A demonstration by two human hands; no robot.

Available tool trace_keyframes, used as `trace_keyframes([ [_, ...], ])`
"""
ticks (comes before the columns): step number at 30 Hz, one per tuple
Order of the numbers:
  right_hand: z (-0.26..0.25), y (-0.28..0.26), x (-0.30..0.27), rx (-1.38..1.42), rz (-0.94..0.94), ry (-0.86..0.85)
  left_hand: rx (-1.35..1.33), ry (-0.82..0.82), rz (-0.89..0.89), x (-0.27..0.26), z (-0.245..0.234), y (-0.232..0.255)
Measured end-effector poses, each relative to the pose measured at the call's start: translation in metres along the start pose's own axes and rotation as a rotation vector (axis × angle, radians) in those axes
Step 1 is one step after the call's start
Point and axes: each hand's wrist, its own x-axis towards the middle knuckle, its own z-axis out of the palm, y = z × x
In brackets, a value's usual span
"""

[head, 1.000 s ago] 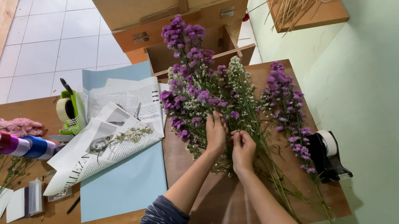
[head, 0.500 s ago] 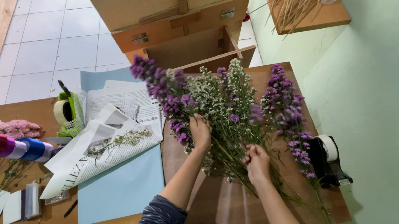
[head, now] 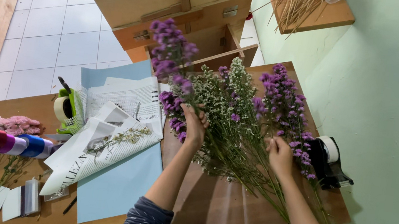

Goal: The person arranges purple and white flowers into a bouquet on a wooden table. They repeatedly pick up, position, and adjust the stems to form a cohesive bunch.

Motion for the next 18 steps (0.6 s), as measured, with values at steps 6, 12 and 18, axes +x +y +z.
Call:
trace_keyframes([
  [6, 0.01, -0.083, -0.007, -0.423, -0.091, 0.135, 0.249, -0.01, 0.004, -0.016, 0.006, -0.012],
  [12, 0.059, -0.092, -0.037, 0.172, -0.032, -0.298, 0.469, -0.047, 0.108, -0.034, 0.008, -0.025],
  [18, 0.064, -0.105, -0.046, 0.223, 0.046, -0.132, 0.6, -0.119, 0.172, -0.041, 0.011, -0.017],
])
